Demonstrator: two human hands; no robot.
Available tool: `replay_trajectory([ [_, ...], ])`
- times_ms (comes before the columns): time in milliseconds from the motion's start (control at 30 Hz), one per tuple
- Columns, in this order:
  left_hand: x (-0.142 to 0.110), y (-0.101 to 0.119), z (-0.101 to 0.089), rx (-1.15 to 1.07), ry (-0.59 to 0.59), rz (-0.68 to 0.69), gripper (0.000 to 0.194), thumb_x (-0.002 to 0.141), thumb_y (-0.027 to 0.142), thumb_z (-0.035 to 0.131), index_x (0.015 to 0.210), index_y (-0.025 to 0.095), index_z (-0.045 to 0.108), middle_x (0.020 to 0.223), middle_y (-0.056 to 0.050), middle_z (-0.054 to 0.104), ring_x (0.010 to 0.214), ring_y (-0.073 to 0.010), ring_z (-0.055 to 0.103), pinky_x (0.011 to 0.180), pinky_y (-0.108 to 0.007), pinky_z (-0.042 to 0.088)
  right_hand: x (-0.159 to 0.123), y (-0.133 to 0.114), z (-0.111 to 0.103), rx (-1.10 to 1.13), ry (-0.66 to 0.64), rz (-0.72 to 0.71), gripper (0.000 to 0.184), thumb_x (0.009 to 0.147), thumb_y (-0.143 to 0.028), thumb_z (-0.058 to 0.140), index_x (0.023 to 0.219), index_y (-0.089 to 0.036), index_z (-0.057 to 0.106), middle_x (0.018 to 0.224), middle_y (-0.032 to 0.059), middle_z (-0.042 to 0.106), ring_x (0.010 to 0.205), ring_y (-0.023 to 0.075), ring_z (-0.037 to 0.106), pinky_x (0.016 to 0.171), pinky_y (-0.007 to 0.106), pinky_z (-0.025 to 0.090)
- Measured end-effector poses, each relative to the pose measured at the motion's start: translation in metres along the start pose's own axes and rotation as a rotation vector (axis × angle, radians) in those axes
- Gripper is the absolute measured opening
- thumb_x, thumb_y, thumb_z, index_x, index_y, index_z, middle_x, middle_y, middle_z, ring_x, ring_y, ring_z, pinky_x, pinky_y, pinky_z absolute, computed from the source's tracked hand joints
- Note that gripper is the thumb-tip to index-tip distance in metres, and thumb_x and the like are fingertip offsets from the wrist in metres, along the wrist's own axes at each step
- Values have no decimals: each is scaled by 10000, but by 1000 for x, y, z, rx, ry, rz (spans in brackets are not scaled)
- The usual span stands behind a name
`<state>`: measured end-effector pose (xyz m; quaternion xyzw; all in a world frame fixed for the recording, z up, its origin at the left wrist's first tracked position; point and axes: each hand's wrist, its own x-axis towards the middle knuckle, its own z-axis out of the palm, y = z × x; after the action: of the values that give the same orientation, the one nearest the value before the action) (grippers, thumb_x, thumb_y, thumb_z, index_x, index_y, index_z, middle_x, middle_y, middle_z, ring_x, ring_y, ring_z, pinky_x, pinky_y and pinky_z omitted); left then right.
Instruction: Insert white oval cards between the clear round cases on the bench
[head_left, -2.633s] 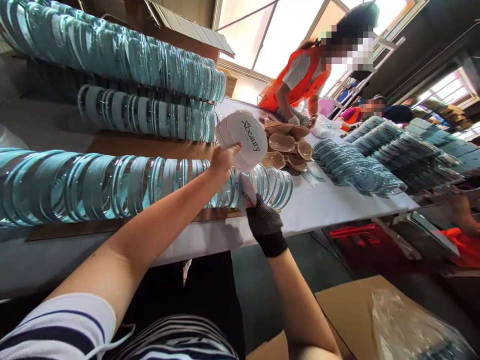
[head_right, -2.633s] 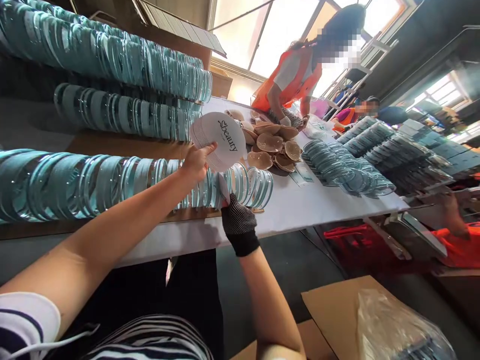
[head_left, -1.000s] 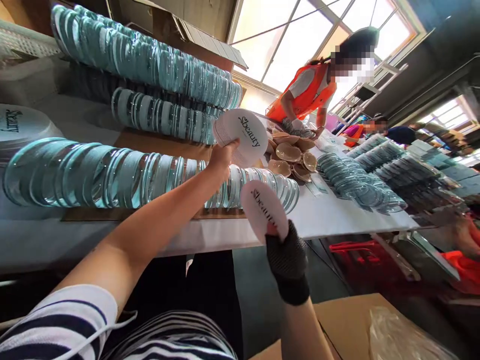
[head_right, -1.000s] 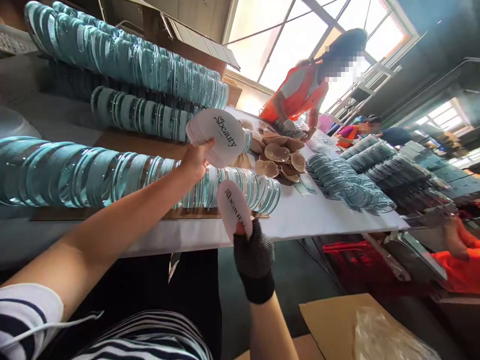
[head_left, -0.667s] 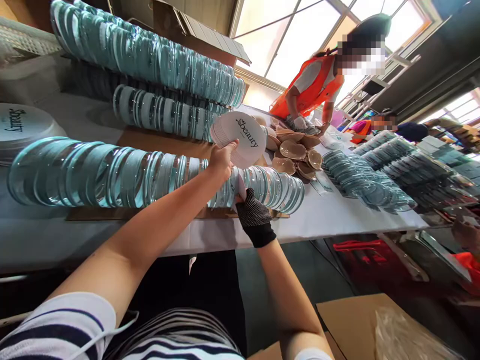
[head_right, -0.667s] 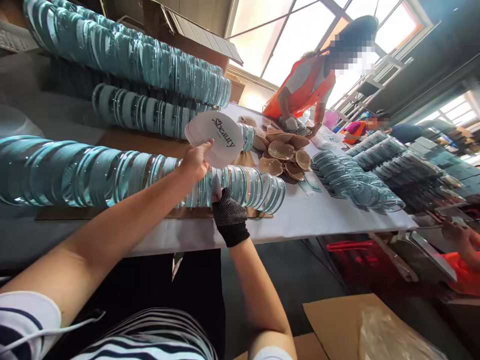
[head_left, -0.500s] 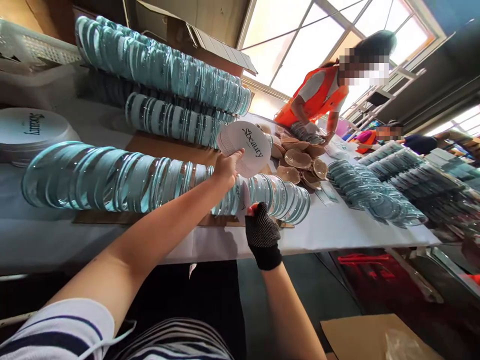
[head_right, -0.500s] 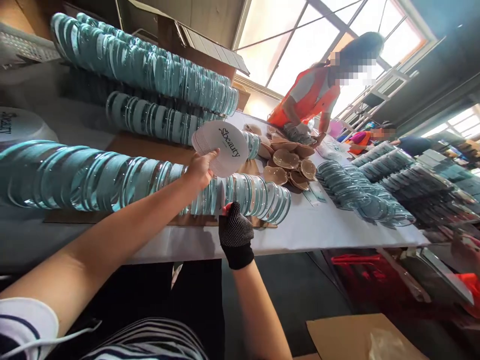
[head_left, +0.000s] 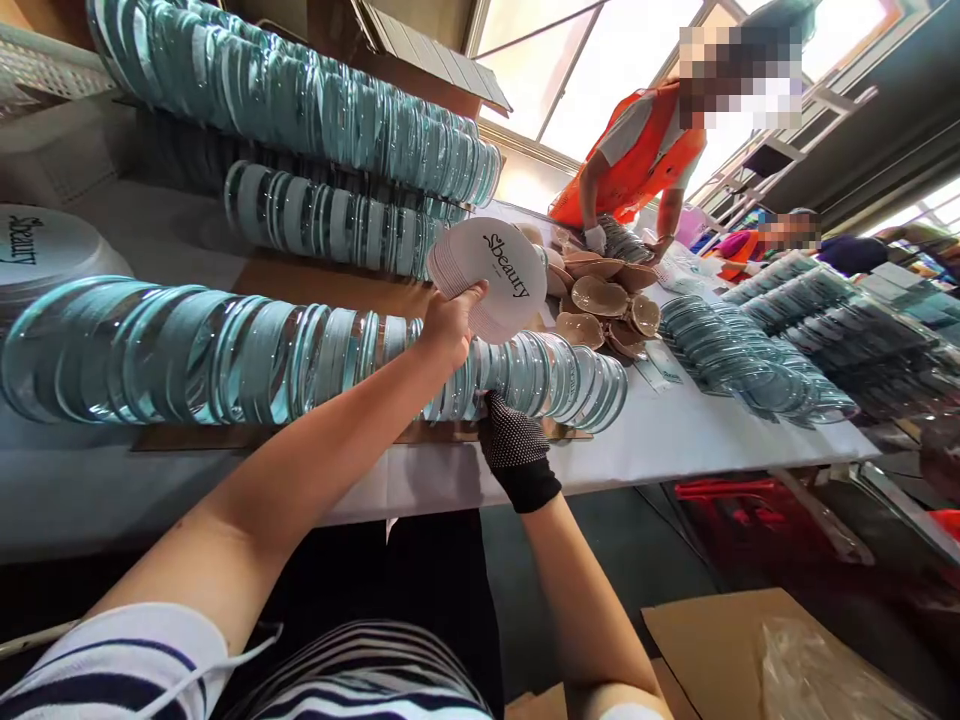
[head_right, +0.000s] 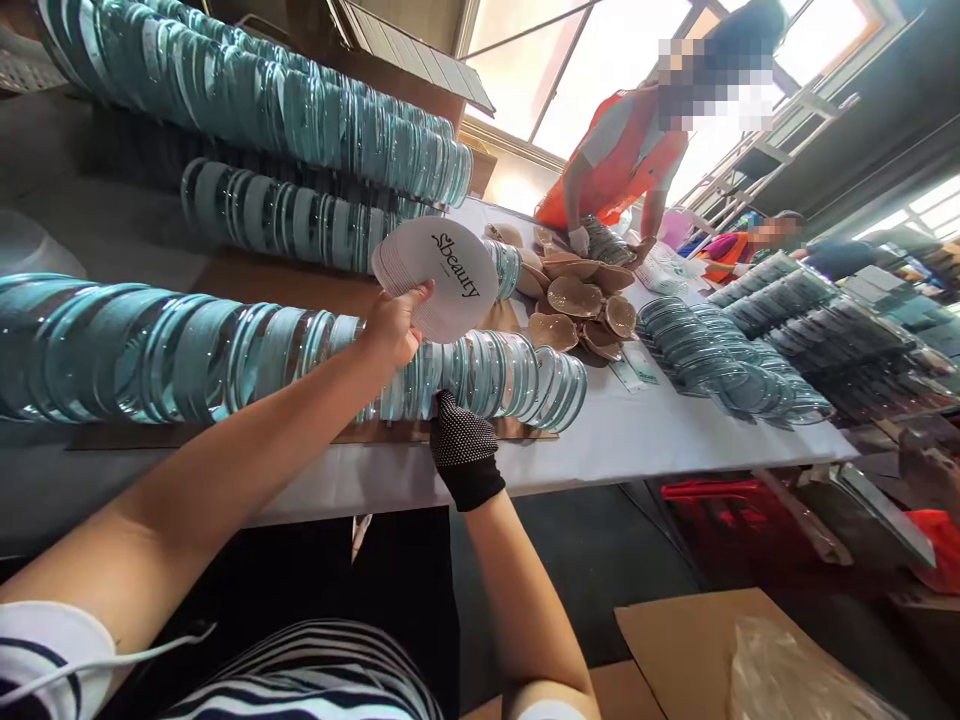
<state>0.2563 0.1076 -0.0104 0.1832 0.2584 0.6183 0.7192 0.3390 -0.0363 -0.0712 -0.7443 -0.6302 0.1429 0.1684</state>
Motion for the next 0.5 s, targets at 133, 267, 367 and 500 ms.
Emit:
replay_trajectory([
  [133, 1, -3, 1, 37, -37, 49, 369, 752, 80, 690, 1109, 173, 684, 971, -59, 750, 1040, -239, 670, 960, -419, 520, -3, 8, -7, 575, -229, 20, 477, 921, -383, 399, 1320, -134, 480, 564, -29, 576, 419, 132, 502, 436, 226, 398],
  [267, -8, -1, 2, 99, -31, 60, 247, 717, 103, 712, 955, 166, 703, 908, -50, 744, 983, -241, 677, 890, -386, 539, 18, 13, -53, 716, 441, -28, 406, 892, -481, 477, 1069, -142, 613, 714, 28, 629, 581, 135, 588, 561, 255, 501],
  [367, -25, 4, -1, 127, -99, 28, 202, 689, 169, 747, 885, 161, 699, 869, -54, 736, 874, -235, 687, 800, -358, 553, 40, 6, -82, 429, 706, -104, 487, 901, -435, 464, 1302, -166, 529, 1156, 131, 656, 1015, 206, 637, 896, 380, 523],
  [500, -44, 15, -12, 155, -127, 87, 252, 641, 208, 782, 874, 159, 701, 855, -57, 733, 840, -231, 690, 790, -343, 550, 47, -22, -76, 36, 719, -227, 578, 919, -383, 442, 1445, -145, 401, 1445, 176, 461, 1344, 261, 431, 1061, 477, 415],
])
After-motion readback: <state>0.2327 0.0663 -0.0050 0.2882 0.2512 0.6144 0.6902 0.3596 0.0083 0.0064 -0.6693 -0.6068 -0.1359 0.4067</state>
